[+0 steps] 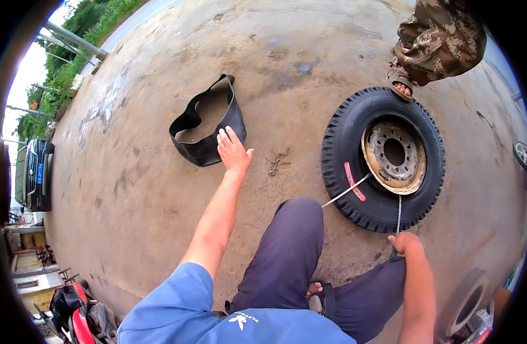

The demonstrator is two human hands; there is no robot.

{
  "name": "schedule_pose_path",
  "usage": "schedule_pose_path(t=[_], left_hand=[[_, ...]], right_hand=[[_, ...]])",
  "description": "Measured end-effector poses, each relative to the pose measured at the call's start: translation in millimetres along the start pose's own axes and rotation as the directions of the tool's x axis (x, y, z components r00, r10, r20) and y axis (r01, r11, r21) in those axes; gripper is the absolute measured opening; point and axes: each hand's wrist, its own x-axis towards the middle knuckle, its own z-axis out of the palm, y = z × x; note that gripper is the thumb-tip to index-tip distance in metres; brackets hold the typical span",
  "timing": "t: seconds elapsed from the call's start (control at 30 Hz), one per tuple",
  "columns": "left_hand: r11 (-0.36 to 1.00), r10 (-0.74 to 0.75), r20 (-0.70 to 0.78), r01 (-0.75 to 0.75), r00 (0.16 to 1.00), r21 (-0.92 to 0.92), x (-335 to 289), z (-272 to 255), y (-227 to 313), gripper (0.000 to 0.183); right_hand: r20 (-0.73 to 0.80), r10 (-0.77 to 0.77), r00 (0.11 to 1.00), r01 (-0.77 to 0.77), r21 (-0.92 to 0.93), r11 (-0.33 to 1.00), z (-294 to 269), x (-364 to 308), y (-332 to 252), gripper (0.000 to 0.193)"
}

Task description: The person removes an inner tube from a tire rim using tire irons, then inserts a replacement inner tube and pushes it into the tire casing by hand.

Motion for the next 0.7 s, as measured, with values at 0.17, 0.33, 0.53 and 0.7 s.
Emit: schedule_pose_path(t=[0.17,0.33,0.53,0.7], left_hand=[[0.918,-0.272,0.178,0.200,0.946,0.342,43.7,41.9,-70.4,0.116],[0.997,-0.016,0.032,0.014,0.999,0.077,106.9,-6.4,-107.9,0.032],[0.995,0.018,-0.220,-0.040,0.975,-0.097,252.4,-244.2,-62.5,0.032],[0.839,-0.023,0.195,0.125,0.981,-0.529,292.6,-379.6,-60.7,0.021]], right_hand=[[-0.022,-0.004,1.000,0.007,0.139,0.990,-3.4,-4.9,-17.2,0.074],[-0.045,0.021,0.999,-0.006,0.311,0.950,-6.2,-18.3,-10.7,0.075],[-0.763,0.006,0.646,0.383,0.331,0.862,-30.1,-69.1,-33.3,0.031],[-0.644,-0.418,0.641,0.691,0.721,-0.051,-89.2,-157.9,-163.0,0.037]])
